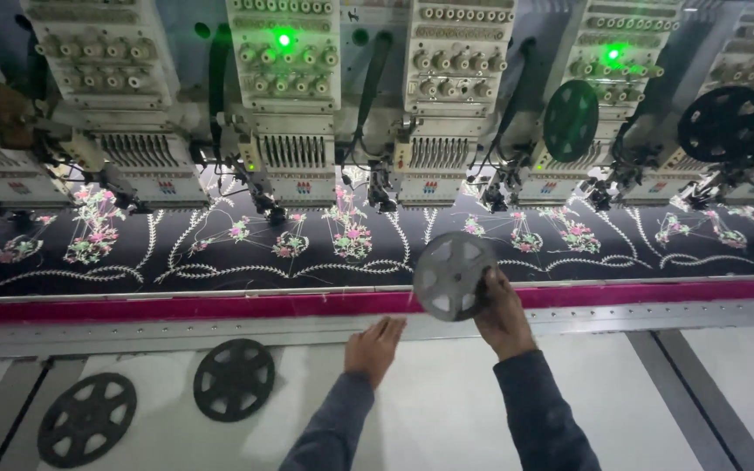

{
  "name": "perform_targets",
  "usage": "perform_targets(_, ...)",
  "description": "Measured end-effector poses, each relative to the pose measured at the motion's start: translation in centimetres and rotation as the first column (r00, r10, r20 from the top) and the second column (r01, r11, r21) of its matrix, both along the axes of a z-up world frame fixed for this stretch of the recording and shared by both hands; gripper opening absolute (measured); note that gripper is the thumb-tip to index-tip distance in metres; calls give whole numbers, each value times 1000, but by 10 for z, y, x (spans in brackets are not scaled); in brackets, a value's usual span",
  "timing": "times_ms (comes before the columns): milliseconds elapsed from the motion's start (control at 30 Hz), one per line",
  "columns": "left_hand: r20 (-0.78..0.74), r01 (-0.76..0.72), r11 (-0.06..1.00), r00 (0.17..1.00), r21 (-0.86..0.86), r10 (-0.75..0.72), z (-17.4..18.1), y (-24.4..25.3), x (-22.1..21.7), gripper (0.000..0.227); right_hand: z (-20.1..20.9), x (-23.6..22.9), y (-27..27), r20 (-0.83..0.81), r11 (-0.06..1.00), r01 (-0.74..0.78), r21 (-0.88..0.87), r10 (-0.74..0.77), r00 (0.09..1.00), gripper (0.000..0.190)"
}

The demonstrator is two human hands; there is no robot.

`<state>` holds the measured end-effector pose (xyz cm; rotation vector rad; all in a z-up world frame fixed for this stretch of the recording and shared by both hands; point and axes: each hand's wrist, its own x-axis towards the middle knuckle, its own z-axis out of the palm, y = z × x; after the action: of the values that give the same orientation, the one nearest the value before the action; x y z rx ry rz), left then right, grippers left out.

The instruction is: The person threads a black bobbin onto an industrial embroidery machine and then guides the thread through the needle area. They repeat this process for a second bobbin, ensuring the thread is properly seated in the machine's mechanism.

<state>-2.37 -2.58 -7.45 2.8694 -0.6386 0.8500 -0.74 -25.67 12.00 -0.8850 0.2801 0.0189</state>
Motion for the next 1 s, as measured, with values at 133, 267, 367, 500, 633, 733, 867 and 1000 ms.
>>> perform_targets(133, -5, 76, 983, 997, -167, -78, 33, -28, -31, 34, -21, 15, 2, 135, 969, -181, 169, 159, 978, 72)
perform_targets(267, 13, 120, 955, 993, -272, -121, 45, -44, -46, 24, -60, 36, 9, 52, 877, -157, 453, 149, 987, 71)
perform_targets(367, -6, 169, 942, 984, -289, -178, 48, -48, -48, 25, -107, 64, 9, 97, 683, -207, 701, 196, 976, 61)
perform_targets(500, -144, 230, 947, 953, -224, -266, 29, -34, -37, 22, -112, 72, 19, 123, 612, -212, 762, 185, 975, 52)
perform_targets(633, -292, -10, 967, 954, -254, -67, 19, 0, -3, 49, -42, 55, 43, -35, 759, -75, 647, 128, 991, 47)
perform_targets(733, -337, -192, 638, 935, -746, -112, 118, 9, 1, 17, 42, 5, 67, -97, 736, -178, 653, 314, 944, 26)
perform_targets(867, -175, -78, 225, 873, -971, -456, 196, 2, 4, 40, 24, 27, 71, -96, 736, -360, 573, 496, 863, 36)
perform_targets(1000, -283, -198, 261, 895, -945, -344, 168, 0, 48, 38, 51, 38, 96, -75, 876, -326, 357, 374, 924, 25)
